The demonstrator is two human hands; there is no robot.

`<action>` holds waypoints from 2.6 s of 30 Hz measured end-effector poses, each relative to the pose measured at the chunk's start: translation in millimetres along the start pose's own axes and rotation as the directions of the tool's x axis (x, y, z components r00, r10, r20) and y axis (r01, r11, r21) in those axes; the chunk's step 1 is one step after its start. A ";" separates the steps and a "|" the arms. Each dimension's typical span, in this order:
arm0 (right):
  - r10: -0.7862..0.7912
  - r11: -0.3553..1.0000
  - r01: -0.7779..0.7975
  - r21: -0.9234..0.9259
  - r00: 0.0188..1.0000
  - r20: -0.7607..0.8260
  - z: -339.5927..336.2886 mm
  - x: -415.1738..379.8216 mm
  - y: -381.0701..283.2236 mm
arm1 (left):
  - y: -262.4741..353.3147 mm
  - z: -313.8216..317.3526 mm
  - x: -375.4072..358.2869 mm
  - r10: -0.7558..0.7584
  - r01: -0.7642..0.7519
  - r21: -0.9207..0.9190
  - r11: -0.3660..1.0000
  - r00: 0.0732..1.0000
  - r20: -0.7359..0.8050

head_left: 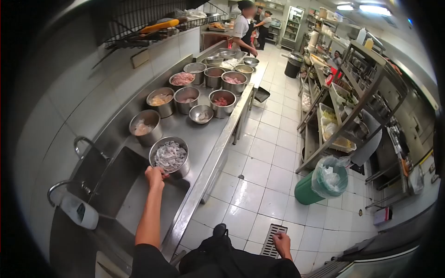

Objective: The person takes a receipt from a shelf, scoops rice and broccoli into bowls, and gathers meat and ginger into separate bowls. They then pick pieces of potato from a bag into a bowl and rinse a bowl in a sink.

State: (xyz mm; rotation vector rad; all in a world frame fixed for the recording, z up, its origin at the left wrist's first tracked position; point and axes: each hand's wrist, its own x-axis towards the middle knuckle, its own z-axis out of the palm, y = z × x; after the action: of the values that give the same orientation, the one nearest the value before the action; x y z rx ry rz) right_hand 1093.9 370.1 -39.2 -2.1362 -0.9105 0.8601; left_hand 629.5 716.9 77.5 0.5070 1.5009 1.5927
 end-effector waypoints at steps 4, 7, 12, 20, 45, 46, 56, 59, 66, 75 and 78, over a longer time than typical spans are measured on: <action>0.272 0.959 -0.250 0.130 0.942 -0.197 -31.9 -6.4 67.7 | 4.5 58.0 40.2 -0.132 0.133 -0.043 0.990 0.991 0.016; 0.437 0.899 -0.422 0.114 0.861 -0.262 -38.8 -2.7 103.3 | 13.8 98.1 60.6 -0.161 0.169 -0.142 0.975 0.985 0.067; 0.554 0.822 -0.568 -0.045 0.815 -0.171 -27.8 50.0 144.7 | 61.2 195.3 70.2 -0.008 0.032 -0.156 0.987 0.989 0.149; 0.120 0.783 0.073 -0.618 0.957 0.265 -53.2 235.2 256.2 | 93.7 338.2 118.5 -0.006 0.051 -0.314 0.948 0.990 0.144; 0.278 0.949 -0.293 0.115 0.951 0.133 -56.0 651.6 -164.7 | 30.8 479.8 256.1 -0.033 0.015 -0.132 0.991 0.991 -0.132; 0.260 0.947 -0.279 0.157 0.956 0.134 -50.9 658.9 -155.4 | 21.1 472.4 267.7 -0.063 0.047 -0.128 0.991 0.990 -0.126; -0.083 0.924 0.230 -0.304 0.899 0.430 24.9 837.4 -178.4 | 1.6 467.1 248.7 -0.046 0.049 0.008 0.999 0.971 -0.234; -0.355 0.816 0.519 -0.255 0.798 0.487 44.6 880.3 -237.7 | 39.5 474.6 204.7 0.114 0.000 0.304 0.953 0.927 -0.357; -0.321 0.889 0.457 -0.036 0.676 0.664 111.2 973.8 -310.5 | 64.1 569.4 112.1 0.556 -0.422 0.432 0.797 0.792 -0.253; -0.044 0.792 0.316 -0.523 0.883 0.467 57.5 1005.5 -314.6 | 54.4 722.2 159.9 0.453 -0.430 0.293 0.854 0.891 -0.014; 0.037 0.841 0.183 -0.510 0.920 0.390 22.1 1017.8 -279.8 | 55.9 777.4 176.1 0.392 -0.427 0.295 0.855 0.904 0.172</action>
State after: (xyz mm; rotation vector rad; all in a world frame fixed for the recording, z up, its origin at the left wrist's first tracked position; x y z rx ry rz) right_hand 1531.1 1324.5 -152.8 -2.4117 -1.5906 1.1097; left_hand 1124.2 1324.8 233.4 1.1514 1.6595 1.6013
